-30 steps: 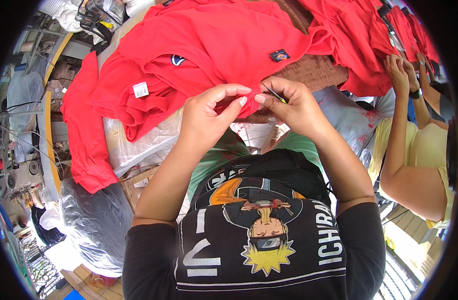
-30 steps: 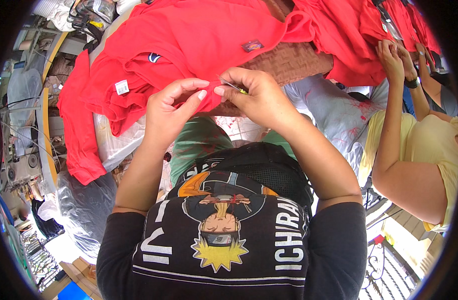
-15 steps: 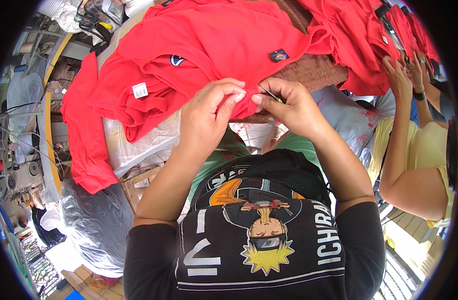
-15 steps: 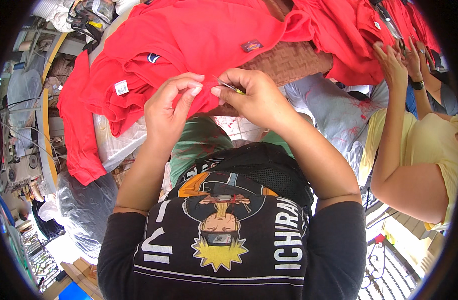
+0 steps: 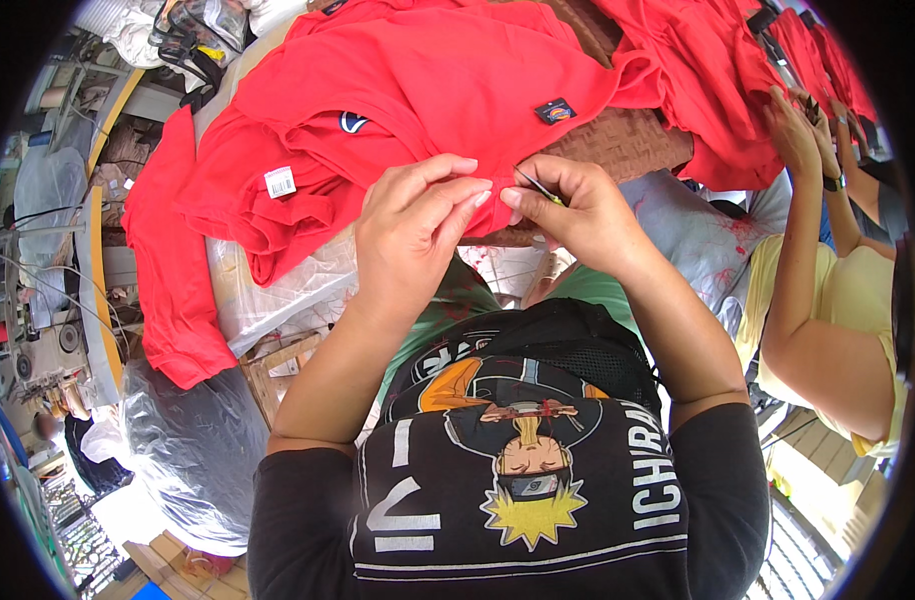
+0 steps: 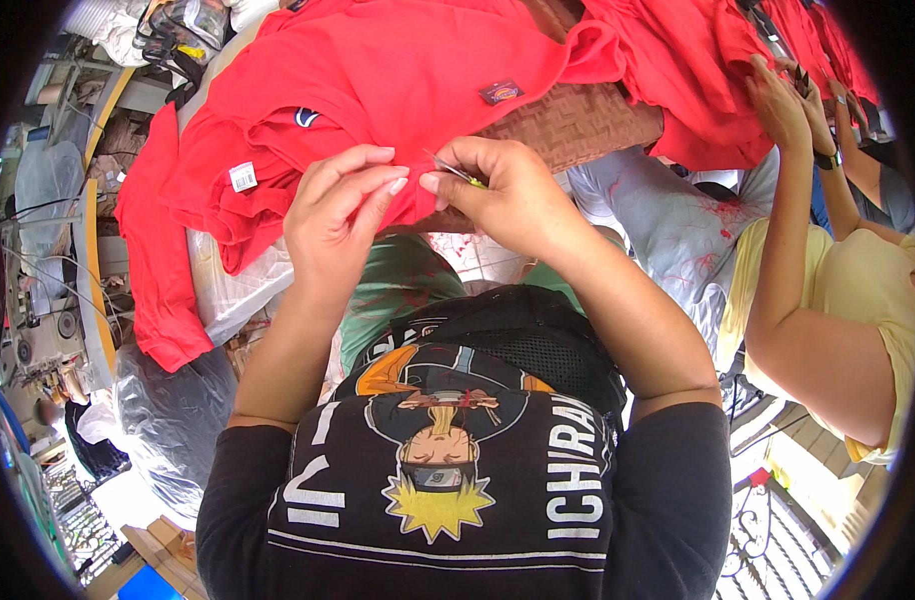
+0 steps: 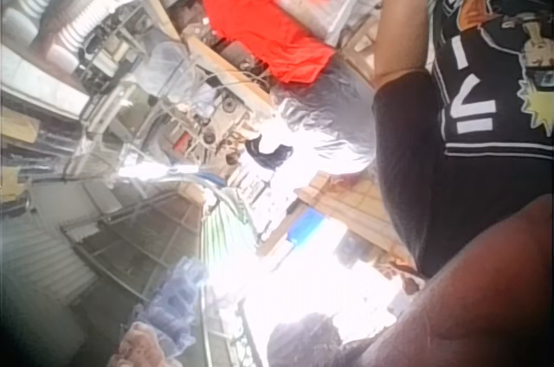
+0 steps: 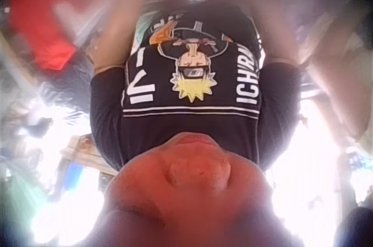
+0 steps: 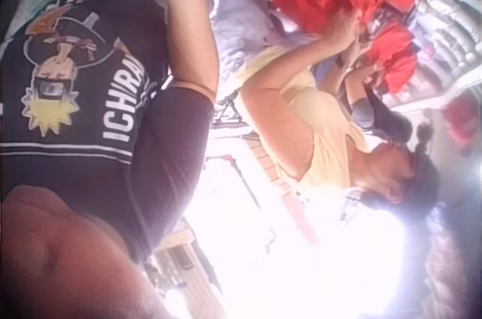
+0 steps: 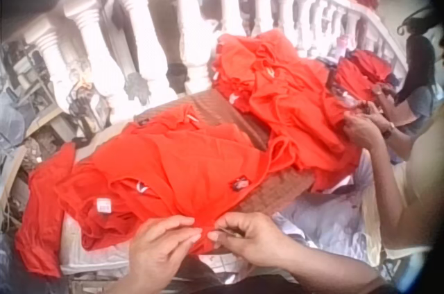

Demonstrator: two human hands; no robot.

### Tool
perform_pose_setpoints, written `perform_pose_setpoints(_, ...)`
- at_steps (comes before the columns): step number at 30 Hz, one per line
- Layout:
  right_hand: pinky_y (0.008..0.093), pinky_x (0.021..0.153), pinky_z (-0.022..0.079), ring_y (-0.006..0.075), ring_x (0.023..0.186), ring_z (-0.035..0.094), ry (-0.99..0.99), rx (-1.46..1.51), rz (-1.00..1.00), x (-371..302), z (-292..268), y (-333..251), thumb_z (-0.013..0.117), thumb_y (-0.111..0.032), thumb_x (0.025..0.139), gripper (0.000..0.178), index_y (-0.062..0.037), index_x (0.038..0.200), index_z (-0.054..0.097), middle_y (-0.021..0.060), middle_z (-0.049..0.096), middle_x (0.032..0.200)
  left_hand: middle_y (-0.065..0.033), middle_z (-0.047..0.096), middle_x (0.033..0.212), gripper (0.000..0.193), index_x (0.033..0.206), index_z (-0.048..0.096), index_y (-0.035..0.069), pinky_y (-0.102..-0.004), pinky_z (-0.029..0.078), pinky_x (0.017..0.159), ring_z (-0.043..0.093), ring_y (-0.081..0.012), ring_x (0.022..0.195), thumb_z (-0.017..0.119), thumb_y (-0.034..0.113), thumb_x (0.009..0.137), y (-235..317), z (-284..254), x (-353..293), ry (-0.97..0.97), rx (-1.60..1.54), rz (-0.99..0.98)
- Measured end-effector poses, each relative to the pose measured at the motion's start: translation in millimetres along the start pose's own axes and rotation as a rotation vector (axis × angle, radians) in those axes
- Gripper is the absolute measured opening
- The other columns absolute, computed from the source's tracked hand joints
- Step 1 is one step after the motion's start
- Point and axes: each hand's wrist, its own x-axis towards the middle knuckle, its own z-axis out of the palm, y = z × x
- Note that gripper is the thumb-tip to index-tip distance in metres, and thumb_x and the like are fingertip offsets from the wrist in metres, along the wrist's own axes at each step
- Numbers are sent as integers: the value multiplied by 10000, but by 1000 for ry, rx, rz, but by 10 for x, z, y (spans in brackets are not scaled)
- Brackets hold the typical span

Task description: The person trims excess threads from the necklines and labels of several red t-shirts using small shears.

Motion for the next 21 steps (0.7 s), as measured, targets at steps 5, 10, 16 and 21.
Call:
perform_pose_setpoints(5,238,529,445,53,574,534,18,-28,-27,-5,8,-7,656,-143,897,159,6,850,627,3,598,653,-6,697,970,165,912,738,99,-322,450,756,625,-185,836,750,121,749,-2,39,-43,-9,61,-28)
perform_pose_setpoints(10,253,569,480,70,620,597,35,-106,-57,-21,37,-43,654,-132,895,158,19,863,620,35,625,666,0,697,961,138,884,733,96,-323,438,773,626,-182,837,747,112,747,1,59,-50,-2,81,-1)
perform_pose_setpoints(16,281,581,489,111,615,630,83,-248,-216,11,41,72,673,-132,868,156,16,877,626,82,640,660,-5,696,942,114,833,675,74,-328,449,762,641,-201,819,738,99,741,40,86,-44,-24,109,-77)
perform_pose_setpoints(21,304,581,490,159,607,645,92,-295,-233,15,31,71,683,-149,861,171,12,893,633,100,654,682,-24,694,933,129,842,649,66,-330,472,785,663,-224,831,731,107,751,31,76,-35,-69,-29,-246)
